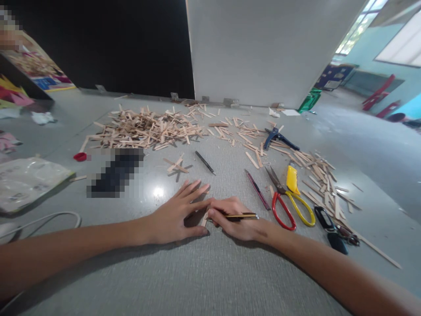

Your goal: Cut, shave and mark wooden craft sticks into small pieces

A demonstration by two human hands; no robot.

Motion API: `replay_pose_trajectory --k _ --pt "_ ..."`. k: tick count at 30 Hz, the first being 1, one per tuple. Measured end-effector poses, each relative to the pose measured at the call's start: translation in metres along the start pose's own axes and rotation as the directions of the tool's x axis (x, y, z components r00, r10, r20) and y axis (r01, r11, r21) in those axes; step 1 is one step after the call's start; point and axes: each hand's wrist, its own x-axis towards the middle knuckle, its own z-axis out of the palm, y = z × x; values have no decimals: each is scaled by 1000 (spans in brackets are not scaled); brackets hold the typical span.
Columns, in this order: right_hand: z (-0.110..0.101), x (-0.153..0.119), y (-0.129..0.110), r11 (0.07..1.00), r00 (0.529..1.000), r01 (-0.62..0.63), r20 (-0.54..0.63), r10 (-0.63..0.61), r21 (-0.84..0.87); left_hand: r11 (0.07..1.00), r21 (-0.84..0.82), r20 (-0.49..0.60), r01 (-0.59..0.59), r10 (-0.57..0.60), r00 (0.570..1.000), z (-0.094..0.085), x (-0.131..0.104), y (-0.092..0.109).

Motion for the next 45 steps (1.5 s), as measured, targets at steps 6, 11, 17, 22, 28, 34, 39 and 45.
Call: replay_pose_trajectory --k 6,11,17,22,28,34,39,45 --pt "-1 0 0 1000 1000 17 -8 -17 -15 1000 13 9 2 -2 1000 2 -1 -1" --pt "-1 0 1 1000 1000 8 -6 -8 -12 1000 13 -13 -6 6 1000 4 -1 -4" --pt "-1 1 1 1000 1000 3 6 -3 -30 1000 1 -14 -2 2 1000 3 0 -2" --pt "0 0 2 1000 1000 3 2 -3 -12 1000 -2 -11 -2 2 1000 2 -1 -2" --pt "1 -1 1 999 999 -40 9 40 0 1000 -4 -3 2 -2 1000 0 -1 -1" --pt "0 -1 3 1000 1000 -8 14 8 21 1000 14 4 15 -15 1000 0 -1 0" --pt "0 -1 2 999 999 -22 26 21 37 1000 -1 8 13 -13 1000 -1 -1 1" --pt "0 0 0 999 999 -43 30 43 22 1000 -22 -35 -10 9 999 3 -1 -2"
